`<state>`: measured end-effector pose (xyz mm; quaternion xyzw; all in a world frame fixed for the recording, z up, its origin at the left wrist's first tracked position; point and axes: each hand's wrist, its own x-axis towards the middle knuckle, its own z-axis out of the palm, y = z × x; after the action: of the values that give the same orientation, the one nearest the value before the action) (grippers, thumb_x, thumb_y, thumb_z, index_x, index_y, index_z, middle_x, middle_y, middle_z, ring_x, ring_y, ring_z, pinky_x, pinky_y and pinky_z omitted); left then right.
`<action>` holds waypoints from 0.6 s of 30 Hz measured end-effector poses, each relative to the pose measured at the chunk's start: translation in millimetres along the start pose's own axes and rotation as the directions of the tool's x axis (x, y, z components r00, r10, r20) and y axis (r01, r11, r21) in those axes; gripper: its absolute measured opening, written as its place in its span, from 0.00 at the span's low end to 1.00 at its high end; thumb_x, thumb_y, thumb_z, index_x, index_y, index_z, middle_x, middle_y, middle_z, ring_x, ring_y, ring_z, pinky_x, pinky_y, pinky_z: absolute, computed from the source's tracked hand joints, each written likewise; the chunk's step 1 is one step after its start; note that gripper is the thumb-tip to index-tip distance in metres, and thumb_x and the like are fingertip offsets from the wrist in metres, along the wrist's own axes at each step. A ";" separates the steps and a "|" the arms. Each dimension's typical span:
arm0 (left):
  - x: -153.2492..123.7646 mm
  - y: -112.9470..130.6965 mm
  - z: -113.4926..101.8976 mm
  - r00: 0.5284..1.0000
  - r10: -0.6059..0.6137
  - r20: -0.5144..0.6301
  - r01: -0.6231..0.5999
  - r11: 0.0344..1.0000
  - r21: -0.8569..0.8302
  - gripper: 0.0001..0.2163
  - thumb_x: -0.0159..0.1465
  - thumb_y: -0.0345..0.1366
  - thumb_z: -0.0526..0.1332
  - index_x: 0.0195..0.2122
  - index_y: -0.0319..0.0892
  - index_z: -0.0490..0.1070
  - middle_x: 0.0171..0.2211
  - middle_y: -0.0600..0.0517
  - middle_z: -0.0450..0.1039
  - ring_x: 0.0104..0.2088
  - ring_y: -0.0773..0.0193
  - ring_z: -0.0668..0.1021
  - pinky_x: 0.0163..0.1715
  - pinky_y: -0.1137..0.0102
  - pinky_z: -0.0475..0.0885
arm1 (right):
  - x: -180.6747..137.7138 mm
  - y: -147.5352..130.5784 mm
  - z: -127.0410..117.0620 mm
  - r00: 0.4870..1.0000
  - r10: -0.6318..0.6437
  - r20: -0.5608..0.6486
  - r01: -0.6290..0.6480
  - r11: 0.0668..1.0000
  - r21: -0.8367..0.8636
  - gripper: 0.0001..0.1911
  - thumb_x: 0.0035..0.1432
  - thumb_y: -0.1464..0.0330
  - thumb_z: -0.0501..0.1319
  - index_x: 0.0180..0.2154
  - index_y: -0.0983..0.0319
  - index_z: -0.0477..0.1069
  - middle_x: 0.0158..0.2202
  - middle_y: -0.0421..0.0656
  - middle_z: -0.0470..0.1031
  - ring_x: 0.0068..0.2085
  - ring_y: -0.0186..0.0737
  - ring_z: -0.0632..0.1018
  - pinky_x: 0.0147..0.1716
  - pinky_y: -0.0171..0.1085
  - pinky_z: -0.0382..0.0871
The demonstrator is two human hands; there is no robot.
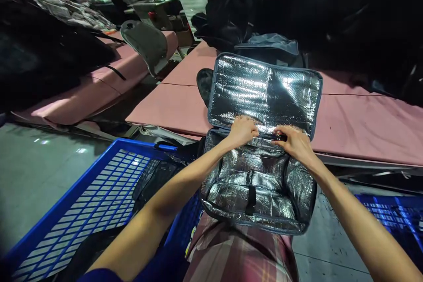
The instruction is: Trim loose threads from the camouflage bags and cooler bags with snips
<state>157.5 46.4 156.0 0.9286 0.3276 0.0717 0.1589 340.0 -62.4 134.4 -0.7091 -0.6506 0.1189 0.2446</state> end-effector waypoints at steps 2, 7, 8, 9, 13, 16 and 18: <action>12.3 -0.9 -5.6 0.993 -0.060 0.104 0.062 0.998 -0.018 0.07 0.55 0.33 0.58 0.25 0.39 0.76 0.27 0.47 0.71 0.39 0.55 0.72 0.44 0.61 0.59 | -14.0 -1.8 -0.4 0.982 -0.134 -0.136 0.101 0.969 -0.224 0.22 0.56 0.57 0.58 0.48 0.61 0.68 0.46 0.47 0.73 0.43 0.45 0.72 0.37 0.39 0.60; 35.1 -7.7 1.0 0.964 -0.172 0.201 0.181 0.983 -0.028 0.03 0.47 0.31 0.62 0.22 0.38 0.74 0.21 0.49 0.69 0.36 0.55 0.74 0.40 0.65 0.64 | -22.1 -5.6 5.6 0.910 -0.390 -0.139 0.246 0.779 -0.577 0.09 0.61 0.67 0.54 0.39 0.62 0.70 0.37 0.45 0.75 0.36 0.41 0.69 0.38 0.43 0.52; 38.2 -9.7 5.0 0.963 -0.187 0.193 0.197 0.980 -0.035 0.02 0.46 0.30 0.62 0.21 0.37 0.74 0.21 0.49 0.69 0.36 0.54 0.74 0.40 0.65 0.64 | -20.4 -6.8 7.6 0.899 -0.415 -0.143 0.256 0.759 -0.598 0.08 0.61 0.68 0.54 0.38 0.62 0.70 0.37 0.44 0.75 0.36 0.40 0.68 0.38 0.43 0.51; 41.0 -11.8 9.4 0.963 -0.199 0.184 0.210 0.977 -0.044 0.02 0.45 0.30 0.62 0.21 0.37 0.73 0.21 0.49 0.68 0.35 0.53 0.74 0.40 0.64 0.65 | -18.5 -7.9 9.4 0.888 -0.434 -0.153 0.259 0.747 -0.612 0.08 0.61 0.68 0.54 0.38 0.62 0.70 0.37 0.44 0.75 0.35 0.39 0.67 0.38 0.42 0.50; 48.9 -19.0 24.2 0.957 -0.246 0.151 0.265 0.957 -0.120 0.01 0.42 0.27 0.62 0.18 0.36 0.71 0.20 0.50 0.66 0.35 0.52 0.74 0.39 0.64 0.65 | -13.0 -12.0 14.5 0.861 -0.473 -0.184 0.268 0.732 -0.626 0.08 0.61 0.67 0.53 0.38 0.63 0.69 0.35 0.43 0.74 0.35 0.39 0.66 0.38 0.42 0.49; 52.4 -22.4 29.8 0.953 -0.277 0.121 0.299 0.924 -0.238 0.03 0.42 0.25 0.62 0.15 0.36 0.69 0.20 0.50 0.66 0.36 0.52 0.74 0.37 0.65 0.65 | -11.4 -13.7 16.0 0.863 -0.471 -0.181 0.273 0.738 -0.617 0.08 0.61 0.68 0.53 0.37 0.63 0.70 0.34 0.44 0.74 0.35 0.39 0.66 0.37 0.41 0.50; 54.1 -24.4 31.4 0.951 -0.296 0.089 0.308 0.880 -0.361 0.05 0.44 0.26 0.63 0.15 0.36 0.68 0.21 0.50 0.67 0.37 0.53 0.74 0.36 0.67 0.65 | -10.5 -13.9 16.9 0.877 -0.452 -0.163 0.276 0.751 -0.599 0.08 0.61 0.69 0.53 0.36 0.63 0.70 0.34 0.44 0.74 0.34 0.39 0.66 0.36 0.41 0.50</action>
<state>192.6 90.8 119.7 0.8202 0.4464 0.0920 0.3458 318.5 -69.0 125.4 -0.6161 -0.7385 -0.2353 0.1400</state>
